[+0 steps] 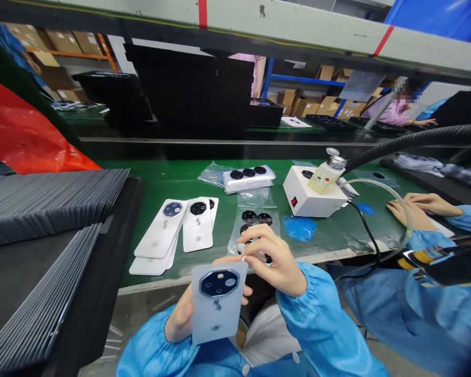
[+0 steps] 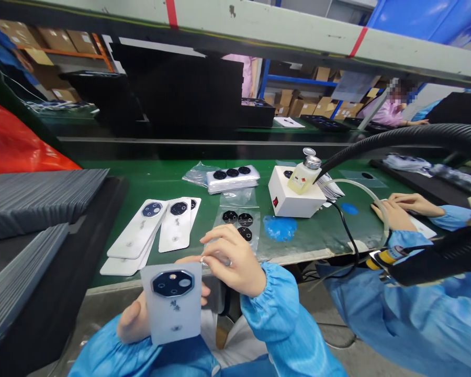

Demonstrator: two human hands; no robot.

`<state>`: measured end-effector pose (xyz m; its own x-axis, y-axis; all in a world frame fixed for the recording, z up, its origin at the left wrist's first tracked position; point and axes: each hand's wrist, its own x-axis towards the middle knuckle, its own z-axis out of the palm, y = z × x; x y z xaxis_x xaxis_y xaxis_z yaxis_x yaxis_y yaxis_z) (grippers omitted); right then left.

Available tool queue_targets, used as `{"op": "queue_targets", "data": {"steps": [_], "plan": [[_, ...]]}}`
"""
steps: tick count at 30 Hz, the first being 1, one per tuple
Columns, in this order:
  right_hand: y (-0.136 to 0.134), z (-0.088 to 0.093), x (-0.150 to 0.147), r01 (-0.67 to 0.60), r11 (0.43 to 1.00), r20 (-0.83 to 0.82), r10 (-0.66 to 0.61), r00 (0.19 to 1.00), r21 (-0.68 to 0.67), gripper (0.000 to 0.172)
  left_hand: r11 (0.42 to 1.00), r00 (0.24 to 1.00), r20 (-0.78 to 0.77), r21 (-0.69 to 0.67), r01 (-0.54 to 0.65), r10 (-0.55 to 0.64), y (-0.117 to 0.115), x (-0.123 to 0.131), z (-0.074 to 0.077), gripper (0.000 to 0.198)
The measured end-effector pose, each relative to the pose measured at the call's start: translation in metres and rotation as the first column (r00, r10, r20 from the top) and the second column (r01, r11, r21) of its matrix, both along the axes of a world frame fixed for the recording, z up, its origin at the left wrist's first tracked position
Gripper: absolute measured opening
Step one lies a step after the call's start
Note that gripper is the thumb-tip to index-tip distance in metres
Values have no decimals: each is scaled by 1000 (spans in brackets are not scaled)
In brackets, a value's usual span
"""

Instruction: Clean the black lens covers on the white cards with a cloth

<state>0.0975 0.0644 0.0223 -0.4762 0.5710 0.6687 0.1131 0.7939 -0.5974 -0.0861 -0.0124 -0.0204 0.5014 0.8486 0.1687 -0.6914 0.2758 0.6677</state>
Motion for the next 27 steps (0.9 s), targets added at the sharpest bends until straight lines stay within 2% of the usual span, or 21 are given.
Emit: {"op": "queue_targets", "data": {"steps": [3, 5, 10, 15, 20, 24, 27], "plan": [[-3, 2, -1, 6, 997, -17, -7, 1000, -73, 7, 990, 990, 94, -84, 110, -103, 1, -1, -4, 69], [-4, 3, -2, 30, 994, 4, -30, 1000, -108, 7, 984, 981, 144, -103, 145, -129, 2, 0, -8, 70], [-7, 2, -2, 141, 985, 45, -137, 990, -104, 7, 984, 959, 247, -75, 161, -139, 5, 7, -15, 72], [-10, 1, -2, 188, 981, 97, -182, 978, -53, 7, 981, 948, 280, -75, 179, -152, 6, 4, -12, 67], [-13, 0, -6, 276, 960, 133, -280, 951, 49, 10, 979, 947, 289, -102, 177, -141, 7, 4, -12, 71], [-14, -5, -9, 346, 916, 137, -376, 916, 204, 13, 977, 948, 301, -147, 156, -106, 8, 5, -13, 79], [-15, -8, -8, 329, 883, 146, -393, 908, 334, 16, 977, 947, 309, -160, 140, -85, 7, 4, -14, 81]]}}
